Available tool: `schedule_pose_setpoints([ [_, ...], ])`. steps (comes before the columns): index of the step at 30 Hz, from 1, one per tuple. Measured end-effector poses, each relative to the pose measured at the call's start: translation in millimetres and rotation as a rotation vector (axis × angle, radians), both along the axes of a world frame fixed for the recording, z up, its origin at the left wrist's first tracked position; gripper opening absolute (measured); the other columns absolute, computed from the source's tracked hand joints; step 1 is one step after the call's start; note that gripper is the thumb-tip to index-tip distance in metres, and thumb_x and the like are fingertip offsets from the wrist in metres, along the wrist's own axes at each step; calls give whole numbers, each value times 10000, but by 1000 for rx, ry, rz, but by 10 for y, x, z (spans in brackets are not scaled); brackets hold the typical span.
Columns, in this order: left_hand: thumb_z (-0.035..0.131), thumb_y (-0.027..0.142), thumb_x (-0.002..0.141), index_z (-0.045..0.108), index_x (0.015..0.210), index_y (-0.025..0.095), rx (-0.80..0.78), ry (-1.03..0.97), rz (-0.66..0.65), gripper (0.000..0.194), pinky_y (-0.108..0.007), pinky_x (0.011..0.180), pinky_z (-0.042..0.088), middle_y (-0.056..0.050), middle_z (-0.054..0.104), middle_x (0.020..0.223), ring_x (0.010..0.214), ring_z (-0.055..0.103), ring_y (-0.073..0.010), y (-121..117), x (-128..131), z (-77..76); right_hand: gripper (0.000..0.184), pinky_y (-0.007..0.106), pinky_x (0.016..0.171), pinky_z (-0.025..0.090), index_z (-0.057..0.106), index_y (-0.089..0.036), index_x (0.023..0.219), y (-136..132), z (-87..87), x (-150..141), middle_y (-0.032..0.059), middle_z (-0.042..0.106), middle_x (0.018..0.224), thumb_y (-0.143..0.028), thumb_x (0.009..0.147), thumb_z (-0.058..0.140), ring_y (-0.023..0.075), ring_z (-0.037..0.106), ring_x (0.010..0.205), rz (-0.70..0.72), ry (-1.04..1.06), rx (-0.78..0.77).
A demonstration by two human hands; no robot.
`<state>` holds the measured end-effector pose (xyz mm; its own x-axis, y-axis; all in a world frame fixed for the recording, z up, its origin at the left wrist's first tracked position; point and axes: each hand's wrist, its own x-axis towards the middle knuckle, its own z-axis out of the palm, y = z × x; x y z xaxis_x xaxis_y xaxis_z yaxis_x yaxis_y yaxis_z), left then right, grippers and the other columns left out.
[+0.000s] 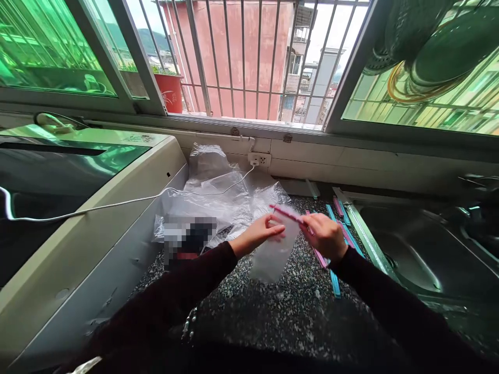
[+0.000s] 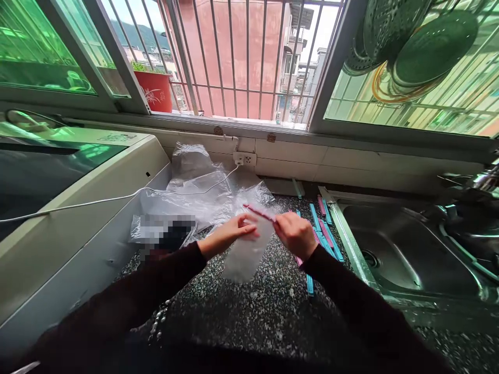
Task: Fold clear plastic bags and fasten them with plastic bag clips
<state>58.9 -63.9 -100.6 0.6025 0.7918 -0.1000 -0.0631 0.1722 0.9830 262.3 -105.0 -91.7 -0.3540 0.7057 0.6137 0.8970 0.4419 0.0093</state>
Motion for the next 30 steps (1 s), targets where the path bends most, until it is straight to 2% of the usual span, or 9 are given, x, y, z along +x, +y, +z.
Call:
schedule_pose_setpoints([
  [2,711,280,627,605,770,113,9,124,-52,244,-233,545,446,-30,648,628,533,576,-107,185,171,-7,247,282,667,422,662,-155,845,286,106,241,84,679,770,-291,839,456,189,599,733,-134,85,-16],
  [4,670,202,652,594,610,109,42,284,-50,127,-208,460,396,-10,598,513,453,532,-93,405,349,-26,258,285,630,409,666,-150,851,582,190,471,86,681,770,-331,809,487,200,606,705,-385,177,-64],
  [8,579,115,707,507,537,128,105,330,124,185,-179,406,325,22,542,473,397,485,-65,913,683,-36,287,292,641,404,669,-170,887,1088,178,795,103,691,853,-368,800,481,244,625,819,-779,150,-359],
  [12,499,106,776,489,615,134,151,342,301,163,-167,418,333,25,534,517,391,468,-47,1370,928,-73,278,291,685,417,666,-145,926,1439,-55,925,143,669,979,-309,801,480,253,618,910,-878,116,-416],
  [16,487,109,790,503,635,128,205,388,386,157,-157,429,357,23,529,528,393,453,-39,1687,1019,-145,296,290,674,433,670,-122,922,1708,-262,952,163,679,925,-315,810,475,254,637,880,-915,116,-468],
  [19,487,106,783,531,659,122,256,433,408,133,-152,439,372,12,557,566,412,460,-38,1825,933,-159,325,302,678,441,658,-100,959,1848,-340,964,181,677,925,-311,831,446,262,642,886,-939,121,-488],
  [23,490,126,774,565,694,116,321,523,386,111,-159,442,374,5,574,585,424,465,-44,1867,599,-113,322,324,675,445,653,-67,970,1884,-368,1011,209,669,939,-280,821,465,291,638,903,-950,107,-523],
  [27,508,153,753,598,707,115,412,646,356,108,-187,459,364,9,572,561,432,448,-61,1775,122,15,378,359,676,437,629,-59,1026,1790,-281,1025,228,643,991,-336,833,458,326,616,927,-897,71,-502],
  [30,550,164,716,615,677,120,504,752,341,87,-210,523,371,-3,593,586,507,477,-86,1632,-241,140,353,346,712,420,607,-96,1063,1695,-175,897,195,621,1062,-304,861,407,299,589,974,-761,26,-451],
])
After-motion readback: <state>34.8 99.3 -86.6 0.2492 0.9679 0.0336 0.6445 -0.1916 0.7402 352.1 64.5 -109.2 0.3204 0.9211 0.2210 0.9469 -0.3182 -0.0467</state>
